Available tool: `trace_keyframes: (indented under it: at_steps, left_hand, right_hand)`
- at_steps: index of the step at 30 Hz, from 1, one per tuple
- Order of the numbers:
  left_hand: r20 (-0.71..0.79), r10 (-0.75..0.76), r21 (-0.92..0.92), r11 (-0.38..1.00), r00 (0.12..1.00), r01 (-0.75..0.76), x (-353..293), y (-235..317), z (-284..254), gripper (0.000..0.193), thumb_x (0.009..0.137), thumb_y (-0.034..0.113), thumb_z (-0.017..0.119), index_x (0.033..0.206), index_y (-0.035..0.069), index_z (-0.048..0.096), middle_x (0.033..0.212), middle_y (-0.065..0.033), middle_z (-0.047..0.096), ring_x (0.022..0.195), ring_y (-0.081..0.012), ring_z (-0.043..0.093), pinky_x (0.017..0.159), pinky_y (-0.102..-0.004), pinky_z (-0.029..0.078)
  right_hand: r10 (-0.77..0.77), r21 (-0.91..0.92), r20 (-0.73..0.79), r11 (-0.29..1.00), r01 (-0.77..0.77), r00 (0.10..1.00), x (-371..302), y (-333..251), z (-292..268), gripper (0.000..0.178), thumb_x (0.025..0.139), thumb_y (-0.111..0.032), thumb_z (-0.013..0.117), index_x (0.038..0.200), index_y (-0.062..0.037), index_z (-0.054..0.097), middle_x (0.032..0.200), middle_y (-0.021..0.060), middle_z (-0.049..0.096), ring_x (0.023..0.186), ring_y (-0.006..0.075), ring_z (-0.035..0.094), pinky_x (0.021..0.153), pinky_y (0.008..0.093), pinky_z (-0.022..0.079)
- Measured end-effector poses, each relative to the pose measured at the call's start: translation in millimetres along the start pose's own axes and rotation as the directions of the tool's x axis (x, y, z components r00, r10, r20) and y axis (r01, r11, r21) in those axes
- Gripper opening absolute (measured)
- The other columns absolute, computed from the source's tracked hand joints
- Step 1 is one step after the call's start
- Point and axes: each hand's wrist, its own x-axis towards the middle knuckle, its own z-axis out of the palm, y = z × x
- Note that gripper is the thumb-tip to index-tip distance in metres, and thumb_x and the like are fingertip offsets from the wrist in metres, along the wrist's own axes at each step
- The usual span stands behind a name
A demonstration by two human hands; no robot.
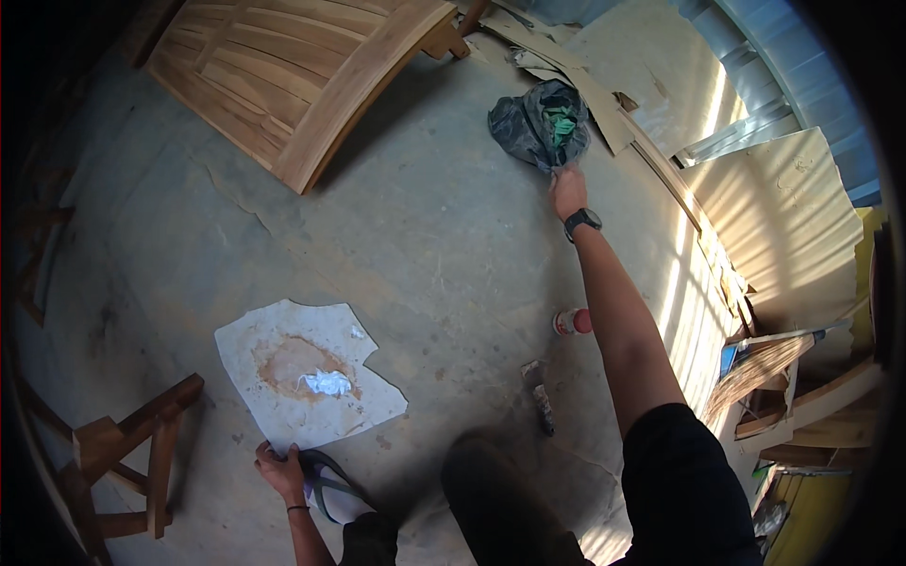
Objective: Scrape excess wood filler from a wooden bench and apply more filler to gaps.
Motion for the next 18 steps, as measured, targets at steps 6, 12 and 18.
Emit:
trace_keyframes:
  at_steps: [6, 12, 18]
  left_hand:
    - [0.000, 0.022, -0.068, 0.997, 1.000, -0.022, -6, 5, -6, 0.063, 0.070, 0.008, 0.087, 0.124, 0.001, 0.055, 0.111, -0.0181, 0.055, 0.093, -0.0313, 0.061, 0.087, -0.0410, 0.051]
    - [-0.017, 0.045, -0.110, 0.993, 0.999, -0.047, -1, -20, -9, 0.061, 0.071, 0.012, 0.088, 0.122, -0.001, 0.057, 0.114, -0.0191, 0.053, 0.095, -0.0314, 0.060, 0.087, -0.0408, 0.052]
    - [-0.016, -0.006, -0.010, 1.000, 1.000, 0.006, -6, 20, -8, 0.061, 0.073, 0.019, 0.089, 0.120, -0.003, 0.058, 0.113, -0.0183, 0.053, 0.097, -0.0315, 0.059, 0.089, -0.0412, 0.051]
  right_hand:
    - [-0.042, 0.230, -0.103, 0.971, 0.065, 0.994, -129, -106, -28, 0.010, 0.081, 0.006, 0.057, 0.086, 0.0072, 0.066, 0.088, 0.0242, 0.057, 0.084, 0.0443, 0.055, 0.079, 0.0491, 0.045]
    - [-0.165, 0.546, 0.158, 0.836, 0.053, 0.973, -203, -199, -132, 0.009, 0.086, 0.001, 0.061, 0.091, 0.0054, 0.067, 0.092, 0.0213, 0.062, 0.079, 0.0358, 0.063, 0.072, 0.0422, 0.050]
    - [0.226, 0.550, 0.250, 0.767, -0.330, 0.942, -134, -161, -104, 0.018, 0.090, -0.016, 0.064, 0.094, 0.0007, 0.068, 0.092, 0.0243, 0.069, 0.083, 0.0359, 0.070, 0.072, 0.0433, 0.055]
